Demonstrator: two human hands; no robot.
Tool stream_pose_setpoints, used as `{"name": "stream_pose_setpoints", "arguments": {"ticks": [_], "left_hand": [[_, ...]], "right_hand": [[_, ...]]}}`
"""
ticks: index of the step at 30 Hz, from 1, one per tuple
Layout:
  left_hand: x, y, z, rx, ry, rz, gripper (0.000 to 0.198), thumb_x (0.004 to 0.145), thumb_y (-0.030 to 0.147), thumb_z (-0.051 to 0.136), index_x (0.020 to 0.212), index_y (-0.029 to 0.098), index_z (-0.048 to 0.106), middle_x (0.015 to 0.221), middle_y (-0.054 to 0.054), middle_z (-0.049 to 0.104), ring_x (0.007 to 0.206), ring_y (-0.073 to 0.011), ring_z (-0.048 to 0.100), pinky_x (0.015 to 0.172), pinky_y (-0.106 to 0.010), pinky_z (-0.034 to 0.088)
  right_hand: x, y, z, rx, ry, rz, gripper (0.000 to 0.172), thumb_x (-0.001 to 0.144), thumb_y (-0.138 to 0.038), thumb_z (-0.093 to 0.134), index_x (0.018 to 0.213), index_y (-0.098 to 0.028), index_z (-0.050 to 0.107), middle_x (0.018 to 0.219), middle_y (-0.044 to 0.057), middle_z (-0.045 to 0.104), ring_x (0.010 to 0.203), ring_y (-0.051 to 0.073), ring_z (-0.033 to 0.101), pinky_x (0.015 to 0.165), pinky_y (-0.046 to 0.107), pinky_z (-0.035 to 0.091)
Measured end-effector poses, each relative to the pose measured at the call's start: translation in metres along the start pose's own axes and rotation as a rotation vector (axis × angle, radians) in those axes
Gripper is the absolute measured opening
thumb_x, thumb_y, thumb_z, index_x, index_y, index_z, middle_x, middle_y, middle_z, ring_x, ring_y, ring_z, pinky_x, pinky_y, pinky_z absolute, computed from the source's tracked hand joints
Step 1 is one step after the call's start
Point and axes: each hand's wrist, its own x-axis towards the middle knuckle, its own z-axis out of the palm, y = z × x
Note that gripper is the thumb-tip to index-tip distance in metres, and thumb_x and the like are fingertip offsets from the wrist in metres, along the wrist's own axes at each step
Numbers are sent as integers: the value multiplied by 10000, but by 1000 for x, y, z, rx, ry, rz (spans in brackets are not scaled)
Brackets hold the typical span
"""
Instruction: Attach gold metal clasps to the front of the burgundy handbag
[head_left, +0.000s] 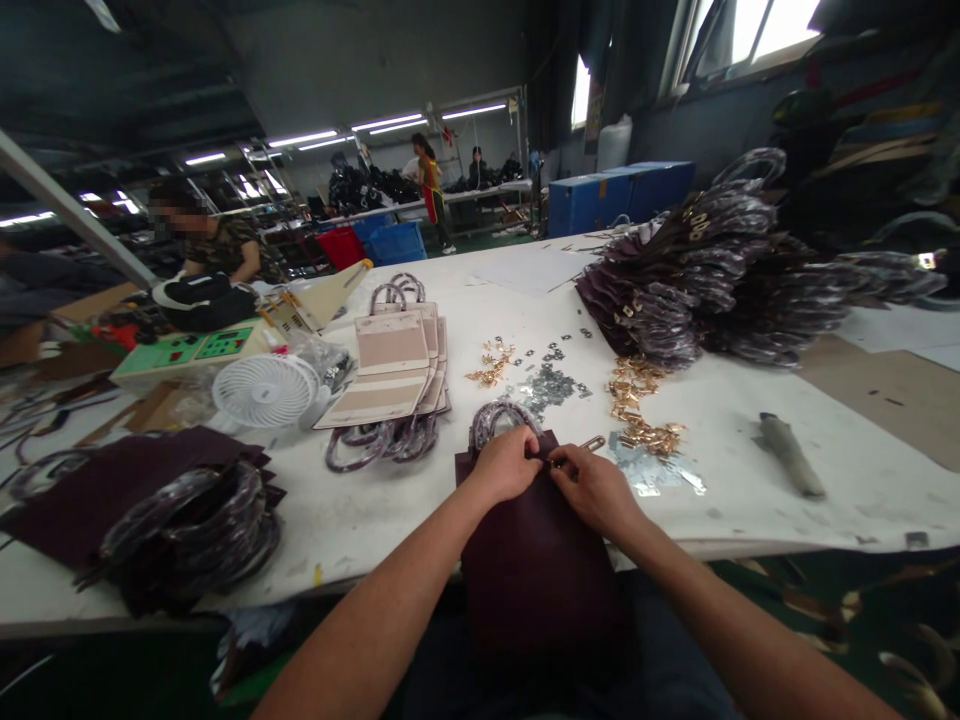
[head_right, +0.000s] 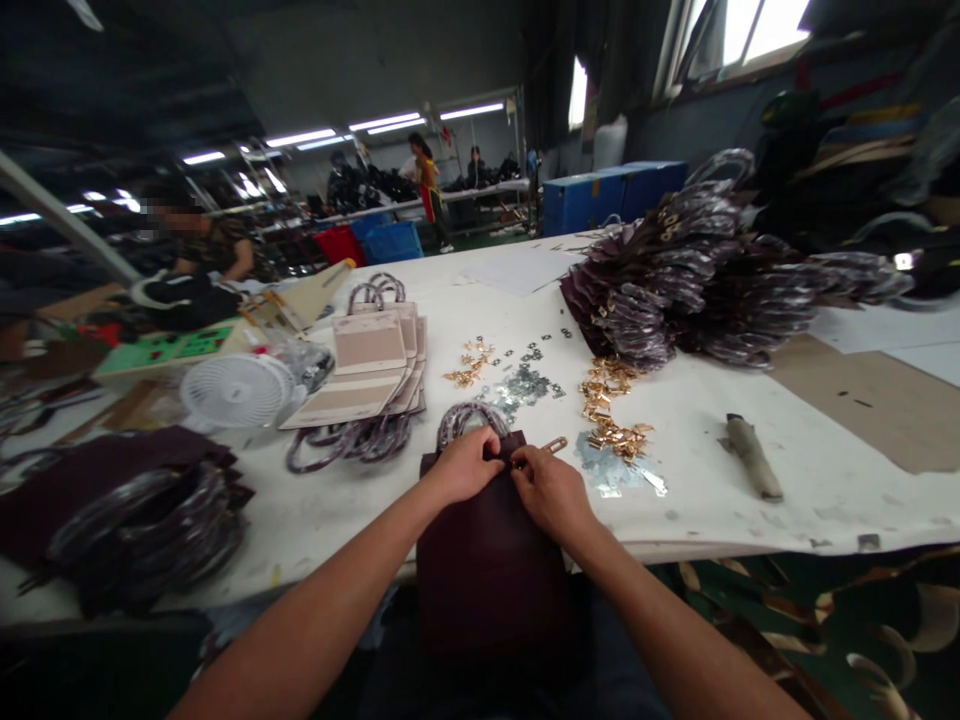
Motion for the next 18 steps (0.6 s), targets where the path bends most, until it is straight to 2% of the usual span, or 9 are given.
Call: {"name": "stream_pose_setpoints", "arguments": {"ticks": [8,18], "left_hand": [[7,-5,4,-59,13,-50,142,749,141,747,780,210,627,795,7,676,747,-175,599,663,-294,376],[2,-1,13,-171,126,-68,196,735,96,700,682,200,543,695,40,587,682,-139,533,639,-275,345]], "right_hand": [[8,-11,-12,-155,-143,17,171,923,-285,592,1067,-284,685,740,-26,693,670,176,603,608,274,314],[8,-15,-12,-175,-152,13,149,913,-278,601,1025,-286,698,725,-18,666,689,187,595,608,283,276]]}}
